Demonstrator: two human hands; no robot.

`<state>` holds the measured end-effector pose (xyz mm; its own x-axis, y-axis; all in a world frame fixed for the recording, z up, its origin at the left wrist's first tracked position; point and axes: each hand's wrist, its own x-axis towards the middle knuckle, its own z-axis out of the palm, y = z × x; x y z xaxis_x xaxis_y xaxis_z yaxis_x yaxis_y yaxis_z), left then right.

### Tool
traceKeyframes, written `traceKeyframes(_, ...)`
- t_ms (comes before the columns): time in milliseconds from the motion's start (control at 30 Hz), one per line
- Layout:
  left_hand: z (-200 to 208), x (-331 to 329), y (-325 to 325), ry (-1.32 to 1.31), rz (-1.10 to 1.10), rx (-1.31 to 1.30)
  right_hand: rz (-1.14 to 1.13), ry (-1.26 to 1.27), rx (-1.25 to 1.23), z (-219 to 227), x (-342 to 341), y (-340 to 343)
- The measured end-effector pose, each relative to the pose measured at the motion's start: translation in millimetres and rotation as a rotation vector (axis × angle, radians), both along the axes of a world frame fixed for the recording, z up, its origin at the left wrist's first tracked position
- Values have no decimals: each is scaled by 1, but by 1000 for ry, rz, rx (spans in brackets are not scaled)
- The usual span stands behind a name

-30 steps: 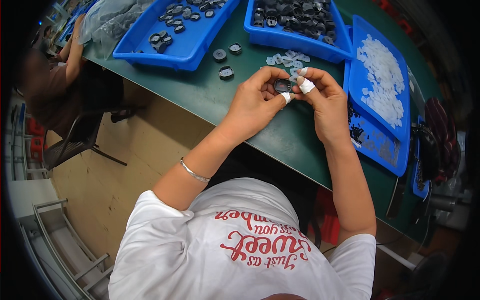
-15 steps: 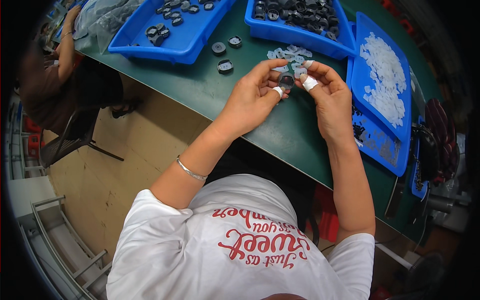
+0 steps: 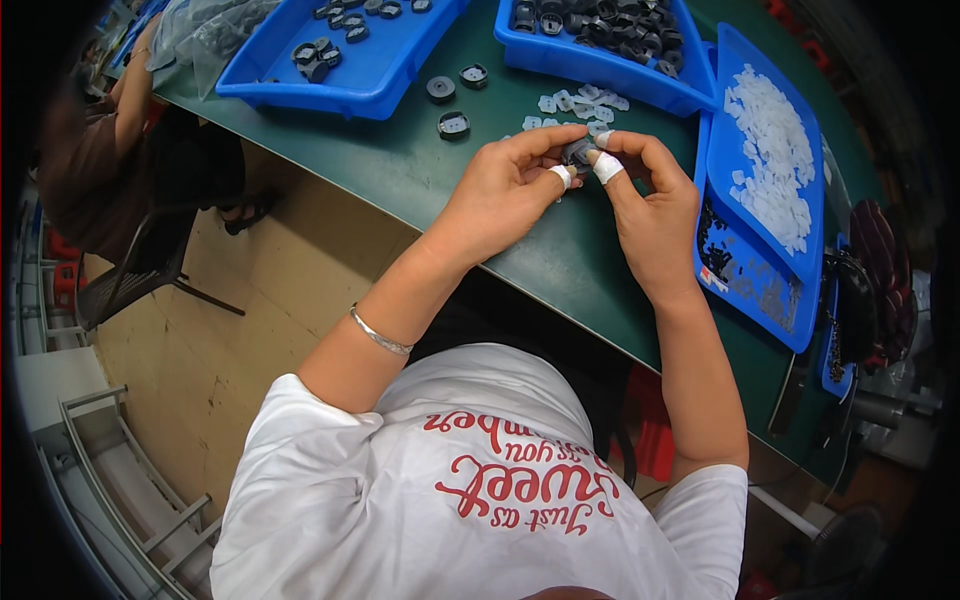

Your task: The person assembles small white plastic pins into larger grey plastic housings by hand at a workbench, taking the pins from a blue parts tray.

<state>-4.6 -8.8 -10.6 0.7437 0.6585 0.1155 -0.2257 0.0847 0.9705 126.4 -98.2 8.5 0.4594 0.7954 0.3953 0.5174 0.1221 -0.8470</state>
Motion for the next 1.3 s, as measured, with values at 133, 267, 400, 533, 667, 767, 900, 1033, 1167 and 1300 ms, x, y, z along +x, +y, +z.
traceKeyframes(133,2,-1,0,9,7,-29,18,221,-102,3,-4,-1)
traceKeyframes(267,4,0,1,41,-14,-83,14,268,-92,-4,-7,1)
traceKeyframes(400,8,-1,1,37,-1,-130,-34,60,-6,-5,-7,5)
traceKeyframes(533,5,-1,4,-1,0,-162,0,-20,0,-5,-8,3)
traceKeyframes(667,9,2,5,11,11,-203,49,346,-45,-3,-4,5)
traceKeyframes(767,8,4,6,30,16,-202,95,567,-139,-2,3,5)
traceKeyframes(900,10,4,6,64,25,-179,145,547,-210,1,3,3)
traceKeyframes(1033,8,3,3,72,67,-185,243,581,-227,7,4,1)
traceKeyframes(1167,5,3,1,46,76,-143,256,580,-233,3,6,1)
traceKeyframes(1300,7,1,4,32,20,-180,243,563,-227,2,8,2)
